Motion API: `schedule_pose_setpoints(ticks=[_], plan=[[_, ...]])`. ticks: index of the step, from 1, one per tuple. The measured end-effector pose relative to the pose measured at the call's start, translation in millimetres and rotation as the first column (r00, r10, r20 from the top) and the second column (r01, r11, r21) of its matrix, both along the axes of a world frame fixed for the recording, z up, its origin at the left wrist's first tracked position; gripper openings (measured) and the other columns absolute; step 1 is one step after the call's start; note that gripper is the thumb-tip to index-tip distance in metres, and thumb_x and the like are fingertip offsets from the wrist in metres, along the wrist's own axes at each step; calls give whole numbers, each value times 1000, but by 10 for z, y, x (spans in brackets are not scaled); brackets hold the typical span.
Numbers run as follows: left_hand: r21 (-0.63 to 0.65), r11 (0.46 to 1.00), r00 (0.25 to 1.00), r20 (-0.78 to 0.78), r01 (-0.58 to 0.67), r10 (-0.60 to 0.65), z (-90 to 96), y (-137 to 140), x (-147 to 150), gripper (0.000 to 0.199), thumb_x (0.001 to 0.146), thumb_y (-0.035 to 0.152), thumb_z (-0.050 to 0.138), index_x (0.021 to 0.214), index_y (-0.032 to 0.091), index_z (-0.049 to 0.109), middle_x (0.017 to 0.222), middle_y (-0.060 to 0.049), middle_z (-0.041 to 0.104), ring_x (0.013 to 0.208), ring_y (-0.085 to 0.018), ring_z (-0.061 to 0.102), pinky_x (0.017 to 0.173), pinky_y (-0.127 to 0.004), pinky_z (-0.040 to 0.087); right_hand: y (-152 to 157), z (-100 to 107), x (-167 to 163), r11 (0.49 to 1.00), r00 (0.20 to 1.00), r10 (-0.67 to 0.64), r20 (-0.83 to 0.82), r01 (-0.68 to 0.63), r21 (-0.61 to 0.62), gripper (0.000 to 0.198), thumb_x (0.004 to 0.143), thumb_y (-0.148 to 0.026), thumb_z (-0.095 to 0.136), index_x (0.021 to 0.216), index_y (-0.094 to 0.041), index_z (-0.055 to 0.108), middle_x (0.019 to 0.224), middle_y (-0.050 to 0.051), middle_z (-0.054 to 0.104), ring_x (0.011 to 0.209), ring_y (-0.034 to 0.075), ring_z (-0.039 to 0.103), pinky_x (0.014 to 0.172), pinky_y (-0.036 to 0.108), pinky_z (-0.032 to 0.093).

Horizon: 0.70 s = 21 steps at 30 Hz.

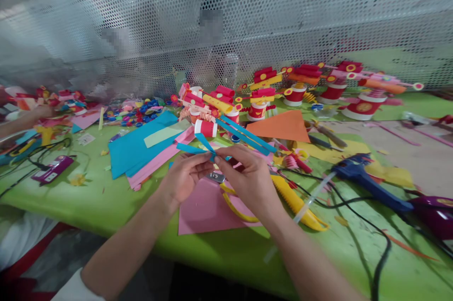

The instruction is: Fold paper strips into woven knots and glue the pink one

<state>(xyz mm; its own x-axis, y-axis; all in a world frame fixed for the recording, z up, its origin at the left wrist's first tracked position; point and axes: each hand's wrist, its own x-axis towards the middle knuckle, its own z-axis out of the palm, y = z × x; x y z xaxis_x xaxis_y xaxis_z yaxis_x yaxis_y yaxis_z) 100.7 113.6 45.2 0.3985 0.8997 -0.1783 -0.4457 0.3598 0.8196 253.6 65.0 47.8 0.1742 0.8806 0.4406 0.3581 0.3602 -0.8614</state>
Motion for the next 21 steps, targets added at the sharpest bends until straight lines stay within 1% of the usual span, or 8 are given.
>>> schedule_pose_setpoints(ticks=[2,5,8,10,14,16,18,21], plan=[[-17,1000,1000,-4,2,-2,-4,10,-4,24,62,28,89,77,13,78,65,-3,72,61,-11,66,71,-25,54,-14,17,13,997,993,-15,116,5,78,11,88,-25,71,95,-21,78,94,4,72,71,14,65,56,25,54],[-32,999,1000,-12,-2,2,-7,26,-8,27,59,30,90,74,13,76,65,-3,71,61,-12,66,71,-26,54,-24,31,26,985,967,-54,251,10,171,13,90,-21,69,98,-19,79,98,7,72,76,16,68,58,26,55],[-46,999,1000,-20,-7,6,10,36,-9,28,59,31,90,73,13,75,67,-5,72,63,-14,68,71,-28,56,-25,28,34,974,933,-76,351,-6,227,17,92,-17,65,102,-17,79,99,9,74,87,20,71,69,30,58],[-64,998,1000,-18,4,-5,35,35,-12,25,62,30,88,74,12,74,69,-7,73,65,-16,69,70,-29,56,-27,23,37,968,908,-100,406,-6,251,19,94,-16,63,103,-15,79,100,11,75,90,21,72,75,33,58],[-98,995,999,-39,6,-10,74,31,-25,20,71,29,83,79,13,74,71,-6,73,64,-15,69,62,-26,54,-41,13,37,958,839,-164,519,11,286,22,95,-16,60,105,-14,80,102,11,77,89,24,75,72,34,59],[-90,996,998,-58,11,-16,74,35,-34,21,72,29,83,81,13,74,71,-5,72,65,-15,69,60,-24,52,-46,6,35,952,817,-184,546,10,306,24,96,-15,58,105,-15,80,103,10,78,90,24,75,72,35,59],[-74,997,997,-66,24,-28,68,42,-42,20,72,28,84,81,13,74,72,-5,72,67,-15,69,61,-24,52,-47,-3,34,950,815,-191,546,14,312,25,96,-15,57,106,-16,80,103,10,78,90,24,76,72,34,59],[-45,998,996,-68,49,-52,59,44,-50,17,73,26,84,82,14,75,75,-4,74,68,-14,68,66,-25,53,-40,-7,32,960,852,-167,497,26,277,24,95,-16,58,107,-17,80,104,10,78,91,23,75,73,33,59]])
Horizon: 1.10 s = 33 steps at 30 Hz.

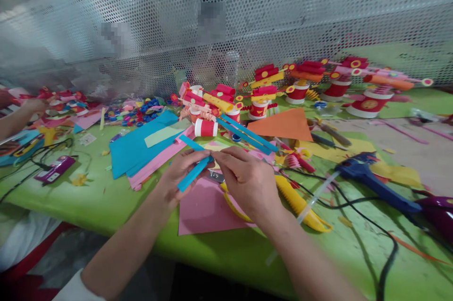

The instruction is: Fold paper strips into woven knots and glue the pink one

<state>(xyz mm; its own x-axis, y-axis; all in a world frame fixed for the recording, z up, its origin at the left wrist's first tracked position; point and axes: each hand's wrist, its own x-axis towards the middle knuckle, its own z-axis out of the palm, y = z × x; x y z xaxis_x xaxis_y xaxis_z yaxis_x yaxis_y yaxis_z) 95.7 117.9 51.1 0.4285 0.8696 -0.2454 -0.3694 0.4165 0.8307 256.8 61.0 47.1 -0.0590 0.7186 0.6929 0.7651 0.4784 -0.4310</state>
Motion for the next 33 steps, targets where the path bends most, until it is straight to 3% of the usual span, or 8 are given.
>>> schedule_pose_setpoints(ticks=[3,5,8,12,19,26,33], plan=[[82,997,1000,-8,-4,5,-14,-5,-4,21,71,29,86,84,15,77,77,-5,75,66,-15,68,71,-29,56,10,23,1,996,988,45,-147,-56,-70,22,94,-17,60,104,-17,79,101,9,76,88,21,73,72,31,58],[156,988,999,-26,-17,22,-30,-8,-6,25,70,33,87,85,16,78,77,-5,75,68,-16,69,71,-30,57,10,54,6,984,964,51,-261,-93,-152,19,93,-20,62,104,-17,78,92,7,75,76,17,71,64,28,57],[239,971,997,-67,-22,39,-50,-14,-8,26,71,37,86,86,18,79,78,-5,75,72,-17,70,69,-29,58,4,101,17,943,923,-17,-385,-114,-314,22,93,-31,63,103,-17,76,75,3,71,57,14,61,51,26,53],[317,948,993,-108,-5,41,-43,-42,3,22,73,37,84,87,19,80,80,-5,76,73,-17,70,70,-31,58,10,122,23,885,891,-49,-452,-171,-433,31,94,-44,60,95,-17,75,66,2,63,55,13,54,50,26,49],[456,889,972,-222,36,75,25,-116,7,16,79,36,78,83,21,81,81,-4,77,73,-18,69,72,-32,56,18,118,42,846,863,-70,-501,-214,-488,32,90,-48,65,81,-17,69,63,1,61,55,13,52,50,25,43],[402,916,979,-186,2,80,15,-71,1,15,72,28,83,82,18,80,79,-5,77,76,-18,70,74,-30,56,-18,151,2,907,877,-80,-474,-134,-400,30,91,-45,64,84,-17,71,63,1,61,51,12,50,46,25,40],[421,906,990,-137,45,15,57,-101,2,17,73,28,83,88,21,81,88,-5,78,84,-20,72,82,-34,57,-5,125,18,867,814,-36,-579,-262,-423,35,86,-52,70,84,-17,70,66,1,61,55,13,54,49,25,43]])
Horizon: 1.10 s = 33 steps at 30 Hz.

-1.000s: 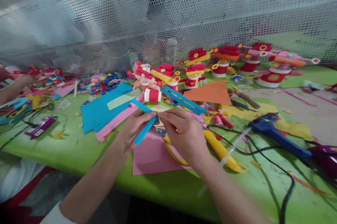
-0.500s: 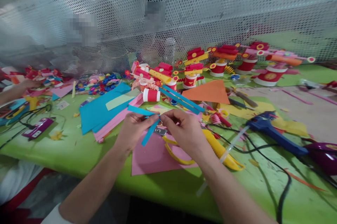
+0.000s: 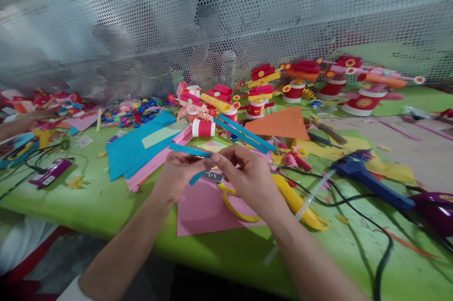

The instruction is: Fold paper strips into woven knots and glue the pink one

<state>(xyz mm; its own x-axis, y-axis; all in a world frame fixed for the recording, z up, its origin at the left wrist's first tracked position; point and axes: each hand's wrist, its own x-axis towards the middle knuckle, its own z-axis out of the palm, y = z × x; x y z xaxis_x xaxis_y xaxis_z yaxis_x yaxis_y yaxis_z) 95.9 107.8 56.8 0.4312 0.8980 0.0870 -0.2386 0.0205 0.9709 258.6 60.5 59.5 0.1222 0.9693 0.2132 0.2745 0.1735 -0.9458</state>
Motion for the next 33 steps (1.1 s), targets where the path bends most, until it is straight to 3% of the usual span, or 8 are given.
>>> schedule_pose_setpoints(ticks=[3,9,17,26,33], plan=[[-3,1000,1000,18,19,-19,-12,-12,13,19,73,25,82,91,20,81,93,-5,78,88,-21,72,87,-36,57,11,-2,12,1000,1000,7,-6,-7,-11,39,83,-55,72,82,-17,69,63,0,59,53,12,49,47,25,40],[38,999,998,-55,-22,24,-41,-1,7,11,73,24,82,82,18,79,78,-4,74,79,-18,69,79,-33,57,2,44,0,999,999,-35,26,35,-16,41,82,-57,72,77,-17,67,57,0,59,51,13,52,45,24,40],[33,999,999,-37,10,-9,31,-2,1,24,72,28,84,93,18,80,90,-6,77,83,-19,70,80,-32,57,-11,25,-50,994,994,-103,-42,102,-32,36,85,-52,71,75,-18,65,57,1,60,51,13,53,45,24,41],[4,1000,996,-85,-8,9,-7,73,-46,22,68,29,87,84,16,79,79,-5,75,70,-15,67,70,-29,55,58,-10,67,987,992,96,-78,-104,-118,42,81,-58,73,70,-19,62,56,-2,56,52,12,49,47,25,36],[-2,999,997,-67,-37,37,-10,107,-70,32,65,31,90,91,18,78,78,-4,75,69,-17,69,68,-30,57,56,7,43,997,995,28,-93,-35,-74,41,82,-54,74,64,-19,61,53,-1,56,49,11,48,46,25,37]])
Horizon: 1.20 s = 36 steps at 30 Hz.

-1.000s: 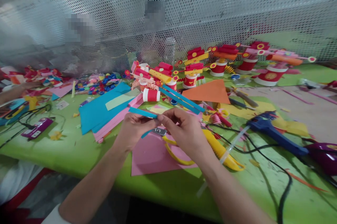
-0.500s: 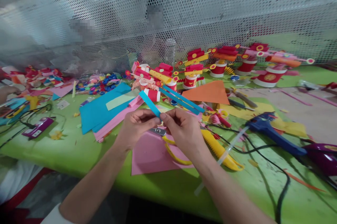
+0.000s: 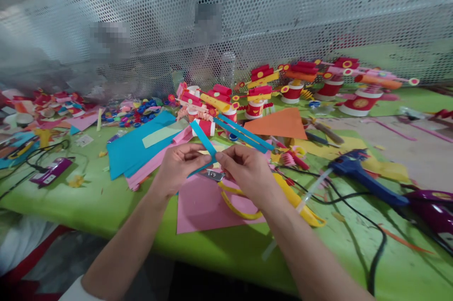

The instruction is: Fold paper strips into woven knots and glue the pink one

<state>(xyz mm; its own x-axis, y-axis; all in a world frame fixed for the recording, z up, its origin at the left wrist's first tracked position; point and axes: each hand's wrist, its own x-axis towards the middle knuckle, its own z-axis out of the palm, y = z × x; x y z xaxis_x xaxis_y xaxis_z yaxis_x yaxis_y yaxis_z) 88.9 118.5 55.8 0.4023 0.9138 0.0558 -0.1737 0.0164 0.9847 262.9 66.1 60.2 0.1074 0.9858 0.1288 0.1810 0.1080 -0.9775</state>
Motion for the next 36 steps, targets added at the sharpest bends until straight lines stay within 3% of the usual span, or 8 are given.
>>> schedule_pose_setpoints(ticks=[8,12,15,17,20,24,27,36], plan=[[-4,1000,1000,-26,-5,5,-16,35,-28,29,70,33,87,92,17,76,75,-3,75,67,-16,70,72,-32,59,-15,-26,-51,1000,997,-30,-68,31,4,35,82,-47,76,67,-19,63,58,-1,57,53,12,49,47,25,38],[-108,994,996,92,-10,20,33,66,-70,46,77,56,77,101,17,77,94,-10,78,91,-23,73,78,-31,60,-6,-60,-45,991,974,-121,-193,128,24,31,81,-44,78,68,-19,67,60,-1,58,55,11,51,51,24,42],[-216,969,954,294,122,-55,66,39,-48,76,79,81,53,106,14,77,114,-17,75,110,-29,70,88,-37,58,-1,-62,-48,983,941,-161,-298,180,37,30,78,-42,81,66,-19,67,59,-1,58,55,11,51,52,24,44],[-195,953,919,365,230,-147,53,-18,20,82,76,86,51,109,15,75,115,-17,74,111,-32,69,92,-40,57,1,-67,-56,979,922,-169,-348,197,46,28,78,-42,82,68,-19,69,61,-1,60,55,11,52,52,24,45],[-52,968,928,303,244,-218,-26,-122,163,56,73,65,76,105,18,76,105,-12,77,102,-29,71,90,-39,56,1,-87,-78,978,899,-160,-408,200,57,25,79,-42,82,72,-20,71,65,0,64,57,12,56,55,25,49],[34,999,950,308,42,-51,-153,-168,275,26,79,38,81,99,21,77,98,-6,77,91,-22,72,89,-39,55,-16,-82,-132,979,910,-151,-387,192,69,23,79,-42,82,75,-20,73,67,1,67,60,13,59,58,26,51],[35,999,948,316,-38,25,-206,-136,275,19,79,33,81,94,21,78,95,-5,77,85,-20,71,84,-38,57,-39,-44,-173,982,924,-150,-351,182,58,24,79,-42,82,74,-20,74,68,2,69,60,12,59,59,24,51],[7,999,951,305,-50,45,-216,-101,218,18,79,29,81,95,22,79,89,-3,77,78,-16,69,74,-31,56,-18,-49,-143,997,960,-81,-268,83,-3,32,78,-48,81,79,-17,72,61,0,65,56,11,57,54,24,48]])
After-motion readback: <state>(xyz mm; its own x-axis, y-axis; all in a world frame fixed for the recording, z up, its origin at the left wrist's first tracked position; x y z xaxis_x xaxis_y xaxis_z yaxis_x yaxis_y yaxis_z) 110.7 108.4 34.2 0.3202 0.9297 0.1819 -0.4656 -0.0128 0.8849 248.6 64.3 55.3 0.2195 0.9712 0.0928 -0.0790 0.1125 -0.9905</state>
